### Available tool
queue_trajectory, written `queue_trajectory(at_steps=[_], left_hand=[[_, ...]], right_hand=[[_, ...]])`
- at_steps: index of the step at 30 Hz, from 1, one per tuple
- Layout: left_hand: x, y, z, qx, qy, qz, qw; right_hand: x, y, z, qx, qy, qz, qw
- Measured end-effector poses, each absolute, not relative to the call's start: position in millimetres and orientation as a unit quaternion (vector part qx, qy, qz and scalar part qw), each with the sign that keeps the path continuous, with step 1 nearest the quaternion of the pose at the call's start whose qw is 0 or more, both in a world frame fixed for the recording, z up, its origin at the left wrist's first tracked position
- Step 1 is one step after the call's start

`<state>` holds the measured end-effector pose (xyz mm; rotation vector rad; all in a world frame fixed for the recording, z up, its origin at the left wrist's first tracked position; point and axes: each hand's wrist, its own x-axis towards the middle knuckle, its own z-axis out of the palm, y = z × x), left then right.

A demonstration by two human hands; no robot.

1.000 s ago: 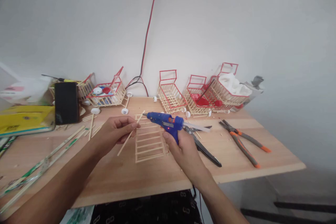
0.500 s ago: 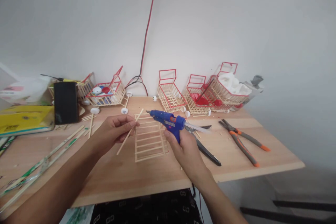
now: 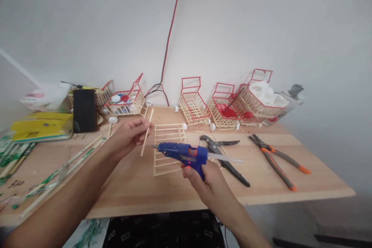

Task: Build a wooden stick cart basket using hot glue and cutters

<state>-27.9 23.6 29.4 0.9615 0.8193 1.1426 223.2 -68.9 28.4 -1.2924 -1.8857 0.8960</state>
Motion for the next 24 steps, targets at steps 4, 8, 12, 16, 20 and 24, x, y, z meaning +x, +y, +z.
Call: queue_trajectory(at_steps=[4, 8, 12, 16, 20, 24], left_hand=[[-21.5, 23.1, 34.3, 0.423, 0.353, 0.508, 0.662], [-17.4, 21.8, 37.2, 0.421, 0.349, 0.509, 0.665], [-16.9, 20.7, 37.0, 0.419, 0.349, 0.515, 0.662], [-15.8, 19.9, 35.5, 0.418, 0.352, 0.517, 0.659], [-14.7, 20.3, 34.4, 0.42, 0.35, 0.517, 0.658], [-15.6, 21.1, 33.1, 0.424, 0.349, 0.516, 0.658]], right_hand=[[218.5, -74.2, 32.2, -0.481, -0.754, 0.311, 0.321], [214.9, -76.4, 38.2, -0.478, -0.769, 0.279, 0.319], [213.6, -77.2, 42.3, -0.473, -0.781, 0.259, 0.315], [212.1, -75.2, 41.7, -0.469, -0.784, 0.256, 0.316], [210.5, -73.3, 39.9, -0.468, -0.787, 0.251, 0.313], [210.0, -72.2, 38.4, -0.468, -0.787, 0.242, 0.321]])
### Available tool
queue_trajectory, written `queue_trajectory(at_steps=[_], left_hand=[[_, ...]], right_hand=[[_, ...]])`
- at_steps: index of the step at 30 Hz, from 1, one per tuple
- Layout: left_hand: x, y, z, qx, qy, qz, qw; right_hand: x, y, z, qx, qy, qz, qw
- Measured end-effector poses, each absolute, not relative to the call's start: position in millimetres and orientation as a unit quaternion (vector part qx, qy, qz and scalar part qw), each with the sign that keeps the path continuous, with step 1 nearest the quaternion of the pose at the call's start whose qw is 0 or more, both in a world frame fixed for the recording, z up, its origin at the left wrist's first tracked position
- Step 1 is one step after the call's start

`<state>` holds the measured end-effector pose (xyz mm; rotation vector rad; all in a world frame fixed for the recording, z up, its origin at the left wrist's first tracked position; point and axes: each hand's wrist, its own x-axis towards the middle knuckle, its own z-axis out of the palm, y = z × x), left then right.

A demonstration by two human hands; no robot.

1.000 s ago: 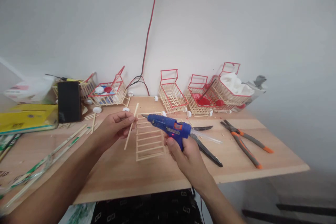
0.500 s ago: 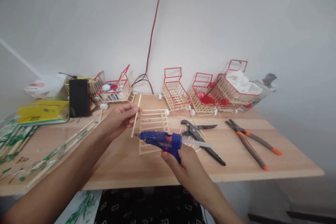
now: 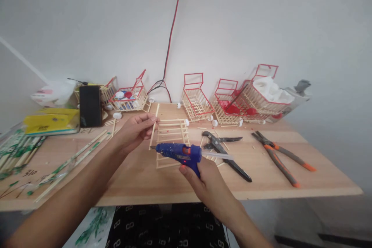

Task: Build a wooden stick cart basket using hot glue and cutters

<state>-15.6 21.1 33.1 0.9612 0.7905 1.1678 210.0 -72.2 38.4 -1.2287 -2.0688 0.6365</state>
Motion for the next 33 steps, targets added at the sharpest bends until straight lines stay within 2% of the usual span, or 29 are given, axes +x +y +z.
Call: queue_trajectory(at_steps=[33], left_hand=[[-15.5, 19.5, 28.3, 0.429, 0.355, 0.513, 0.654]], right_hand=[[210.2, -72.4, 35.3, -0.482, -0.789, 0.216, 0.314]])
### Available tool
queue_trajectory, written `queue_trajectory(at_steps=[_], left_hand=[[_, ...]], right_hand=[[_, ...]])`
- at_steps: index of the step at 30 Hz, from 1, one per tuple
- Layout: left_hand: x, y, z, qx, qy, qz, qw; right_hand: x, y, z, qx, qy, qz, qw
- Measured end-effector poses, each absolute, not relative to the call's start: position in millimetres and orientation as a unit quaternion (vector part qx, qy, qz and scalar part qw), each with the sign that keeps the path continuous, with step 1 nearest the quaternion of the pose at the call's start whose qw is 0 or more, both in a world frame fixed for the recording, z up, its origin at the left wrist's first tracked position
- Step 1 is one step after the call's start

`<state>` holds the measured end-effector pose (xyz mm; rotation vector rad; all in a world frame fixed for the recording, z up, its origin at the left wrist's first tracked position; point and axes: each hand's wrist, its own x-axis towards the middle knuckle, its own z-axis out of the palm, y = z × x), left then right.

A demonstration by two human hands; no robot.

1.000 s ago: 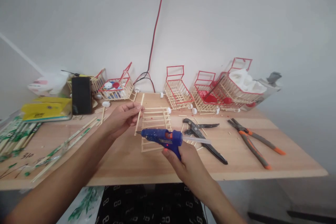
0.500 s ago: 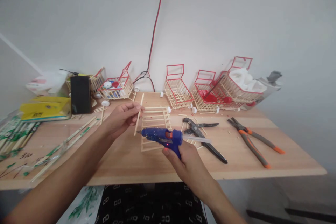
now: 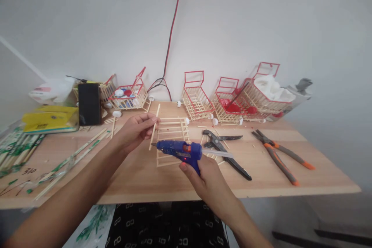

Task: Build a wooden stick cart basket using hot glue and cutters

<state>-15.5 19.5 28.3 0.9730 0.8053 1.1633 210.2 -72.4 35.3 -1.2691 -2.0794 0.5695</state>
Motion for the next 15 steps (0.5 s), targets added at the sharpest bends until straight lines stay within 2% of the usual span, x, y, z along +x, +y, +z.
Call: queue_trajectory(at_steps=[15], left_hand=[[-16.6, 19.7, 28.1, 0.425, 0.355, 0.514, 0.655]], right_hand=[[209.7, -74.1, 38.3, -0.482, -0.79, 0.221, 0.307]])
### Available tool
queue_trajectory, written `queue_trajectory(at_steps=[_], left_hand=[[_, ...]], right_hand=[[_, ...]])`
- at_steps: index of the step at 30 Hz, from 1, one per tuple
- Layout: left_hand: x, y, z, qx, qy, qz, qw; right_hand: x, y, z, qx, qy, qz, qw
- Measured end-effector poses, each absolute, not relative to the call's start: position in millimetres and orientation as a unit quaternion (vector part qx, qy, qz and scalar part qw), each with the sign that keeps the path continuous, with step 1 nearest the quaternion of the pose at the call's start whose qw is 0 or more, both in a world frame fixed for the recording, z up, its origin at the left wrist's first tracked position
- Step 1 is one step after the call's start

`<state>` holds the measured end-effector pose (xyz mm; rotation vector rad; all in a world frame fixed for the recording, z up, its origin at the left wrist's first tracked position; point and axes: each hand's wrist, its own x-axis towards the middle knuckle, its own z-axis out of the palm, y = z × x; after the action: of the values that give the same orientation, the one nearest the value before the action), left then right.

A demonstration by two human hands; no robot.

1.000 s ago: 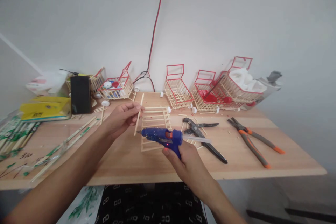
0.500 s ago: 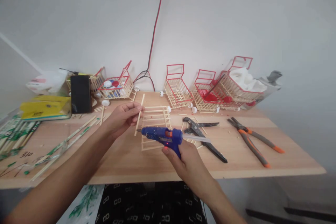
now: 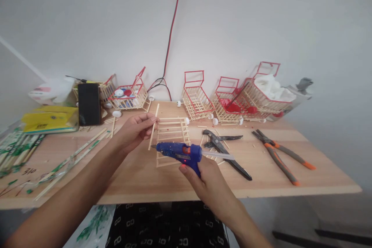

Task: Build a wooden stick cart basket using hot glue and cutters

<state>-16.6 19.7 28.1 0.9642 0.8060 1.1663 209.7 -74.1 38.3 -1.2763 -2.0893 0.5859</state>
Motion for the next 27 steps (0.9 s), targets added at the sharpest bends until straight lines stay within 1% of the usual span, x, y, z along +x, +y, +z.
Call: queue_trajectory(at_steps=[8, 15, 23, 27], left_hand=[[-16.1, 19.5, 28.5, 0.422, 0.354, 0.513, 0.659], [-15.9, 19.8, 28.4, 0.422, 0.354, 0.513, 0.658], [-16.3, 19.6, 28.4, 0.421, 0.358, 0.513, 0.658], [-17.3, 19.5, 29.4, 0.418, 0.359, 0.51, 0.661]], right_hand=[[211.6, -75.8, 39.6, -0.479, -0.782, 0.231, 0.325], [210.8, -76.7, 40.8, -0.479, -0.786, 0.23, 0.316], [218.0, -76.6, 34.9, -0.479, -0.782, 0.228, 0.328], [233.7, -77.6, 36.8, -0.5, -0.778, 0.164, 0.344]])
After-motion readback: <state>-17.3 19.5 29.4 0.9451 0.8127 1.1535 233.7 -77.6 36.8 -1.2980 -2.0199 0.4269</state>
